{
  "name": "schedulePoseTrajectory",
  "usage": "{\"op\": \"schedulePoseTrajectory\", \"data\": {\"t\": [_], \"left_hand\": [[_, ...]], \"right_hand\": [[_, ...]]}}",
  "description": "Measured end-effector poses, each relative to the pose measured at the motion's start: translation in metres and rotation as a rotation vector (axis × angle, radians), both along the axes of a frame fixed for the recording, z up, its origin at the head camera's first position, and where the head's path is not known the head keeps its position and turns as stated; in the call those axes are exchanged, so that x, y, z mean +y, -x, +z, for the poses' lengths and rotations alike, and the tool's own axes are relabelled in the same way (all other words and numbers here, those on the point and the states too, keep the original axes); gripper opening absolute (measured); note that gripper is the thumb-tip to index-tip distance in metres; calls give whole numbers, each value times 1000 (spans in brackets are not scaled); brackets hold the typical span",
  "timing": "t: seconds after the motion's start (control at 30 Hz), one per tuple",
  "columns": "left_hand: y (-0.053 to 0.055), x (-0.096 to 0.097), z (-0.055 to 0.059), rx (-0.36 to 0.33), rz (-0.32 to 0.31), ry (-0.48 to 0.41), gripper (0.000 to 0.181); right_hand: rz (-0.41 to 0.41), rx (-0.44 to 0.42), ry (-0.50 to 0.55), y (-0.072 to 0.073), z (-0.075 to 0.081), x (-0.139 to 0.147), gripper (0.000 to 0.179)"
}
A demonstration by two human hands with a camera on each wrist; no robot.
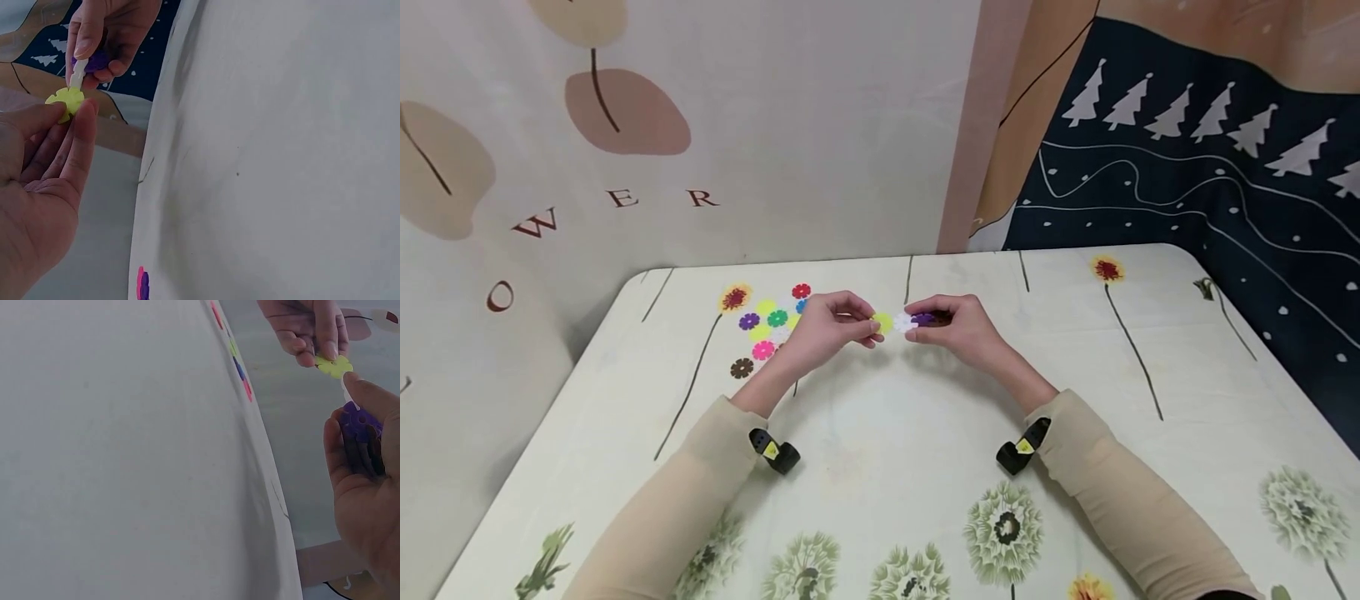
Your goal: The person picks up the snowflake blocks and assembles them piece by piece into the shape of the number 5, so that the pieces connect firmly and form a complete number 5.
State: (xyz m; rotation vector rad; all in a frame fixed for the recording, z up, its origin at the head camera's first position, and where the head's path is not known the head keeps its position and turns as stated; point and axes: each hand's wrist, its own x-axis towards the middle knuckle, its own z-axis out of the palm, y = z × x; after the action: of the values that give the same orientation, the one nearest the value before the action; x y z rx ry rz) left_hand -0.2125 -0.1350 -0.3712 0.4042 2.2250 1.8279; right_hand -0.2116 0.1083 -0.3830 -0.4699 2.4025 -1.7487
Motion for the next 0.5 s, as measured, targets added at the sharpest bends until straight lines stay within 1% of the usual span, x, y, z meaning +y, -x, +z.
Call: {"op": "schedulePoseTrajectory", "data": {"t": [0.27,0.5], "left_hand": [[-3,4,-3,64,0,60,12],[-4,9,-2,94,17,86,12]], "right_hand": [[18,27,-18,1,-1,3,35],[-8,-21,1,2,0,7,37]]}}
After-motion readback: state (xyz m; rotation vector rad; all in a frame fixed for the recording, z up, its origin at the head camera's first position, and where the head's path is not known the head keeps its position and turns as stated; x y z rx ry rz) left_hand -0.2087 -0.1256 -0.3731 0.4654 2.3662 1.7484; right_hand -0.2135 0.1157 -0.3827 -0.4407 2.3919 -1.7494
